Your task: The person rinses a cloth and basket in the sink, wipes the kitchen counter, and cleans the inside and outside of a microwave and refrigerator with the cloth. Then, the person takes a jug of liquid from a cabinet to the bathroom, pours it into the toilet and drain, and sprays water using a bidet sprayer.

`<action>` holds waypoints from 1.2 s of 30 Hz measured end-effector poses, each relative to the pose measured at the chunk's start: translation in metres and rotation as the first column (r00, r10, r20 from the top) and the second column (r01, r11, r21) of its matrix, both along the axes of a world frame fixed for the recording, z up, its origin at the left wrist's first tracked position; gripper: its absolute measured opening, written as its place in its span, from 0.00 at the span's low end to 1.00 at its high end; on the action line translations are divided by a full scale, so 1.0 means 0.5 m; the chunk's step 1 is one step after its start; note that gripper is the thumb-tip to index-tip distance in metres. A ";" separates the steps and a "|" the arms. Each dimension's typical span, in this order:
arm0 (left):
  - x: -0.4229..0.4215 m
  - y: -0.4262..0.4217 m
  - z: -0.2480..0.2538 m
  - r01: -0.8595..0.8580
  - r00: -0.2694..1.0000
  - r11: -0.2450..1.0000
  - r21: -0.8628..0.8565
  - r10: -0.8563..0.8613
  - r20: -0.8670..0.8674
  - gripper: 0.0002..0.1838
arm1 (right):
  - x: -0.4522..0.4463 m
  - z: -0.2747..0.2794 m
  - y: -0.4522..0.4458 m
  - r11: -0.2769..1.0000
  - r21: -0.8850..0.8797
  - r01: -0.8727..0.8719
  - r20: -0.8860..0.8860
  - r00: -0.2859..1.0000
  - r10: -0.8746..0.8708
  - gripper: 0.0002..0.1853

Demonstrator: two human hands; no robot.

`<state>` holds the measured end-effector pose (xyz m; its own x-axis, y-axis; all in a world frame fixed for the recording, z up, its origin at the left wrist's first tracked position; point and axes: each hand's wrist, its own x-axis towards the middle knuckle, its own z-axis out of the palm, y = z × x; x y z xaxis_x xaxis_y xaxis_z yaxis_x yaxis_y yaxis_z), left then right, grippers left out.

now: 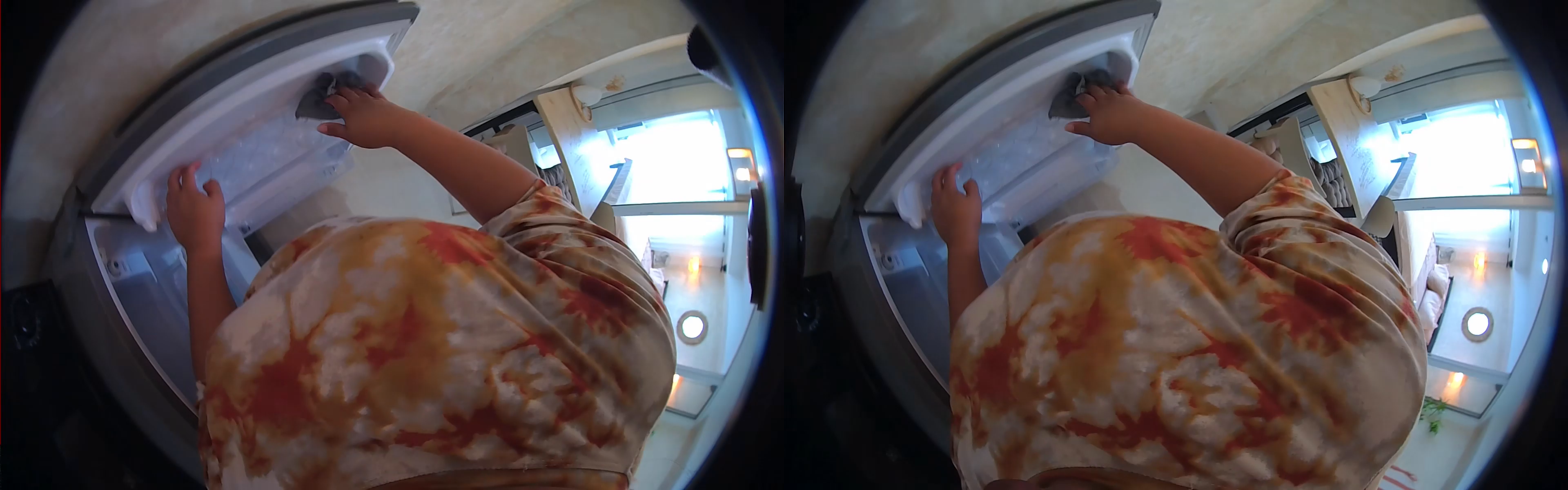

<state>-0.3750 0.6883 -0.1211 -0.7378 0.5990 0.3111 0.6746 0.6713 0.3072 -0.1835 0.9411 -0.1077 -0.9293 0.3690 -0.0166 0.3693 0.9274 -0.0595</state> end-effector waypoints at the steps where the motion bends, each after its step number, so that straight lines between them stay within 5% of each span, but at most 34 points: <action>1: -0.001 -0.001 -0.002 0.019 1.000 1.000 0.015 -0.018 -0.016 0.19 | -0.002 -0.001 -0.012 1.000 -0.022 -0.011 0.016 1.000 0.011 0.33; 8: -0.008 -0.008 -0.015 0.011 1.000 0.999 0.033 -0.010 -0.023 0.17 | 0.000 -0.033 -0.011 0.977 0.212 0.010 -0.189 0.982 0.031 0.26; 12: -0.011 -0.006 -0.019 0.003 1.000 1.000 0.014 -0.002 -0.015 0.17 | -0.011 -0.015 -0.011 0.987 0.156 0.026 -0.112 0.994 -0.009 0.23; 17: -0.011 -0.003 -0.019 -0.016 1.000 1.000 -0.009 0.016 -0.002 0.16 | -0.015 -0.026 -0.003 0.992 0.117 0.040 -0.322 0.947 0.000 0.13; 24: -0.005 0.002 -0.013 -0.071 0.997 0.996 -0.053 0.072 0.029 0.15 | -0.011 -0.019 0.005 0.990 0.101 -0.094 -0.376 0.918 0.126 0.10; 29: -0.001 -0.001 -0.017 -0.122 0.991 0.991 -0.047 0.124 0.040 0.14 | -0.016 0.001 0.019 0.982 -0.085 -0.169 -0.174 0.973 0.152 0.15; 31: -0.008 -0.010 -0.038 0.000 0.998 0.991 0.133 0.008 -0.057 0.13 | -0.014 0.003 0.026 0.971 -0.128 -0.204 -0.182 0.967 0.179 0.16; 36: 0.074 -0.016 -0.052 -0.127 0.924 0.952 0.279 0.216 -0.316 0.15 | -0.005 0.011 0.037 0.914 -0.221 -0.341 -0.239 0.927 0.288 0.15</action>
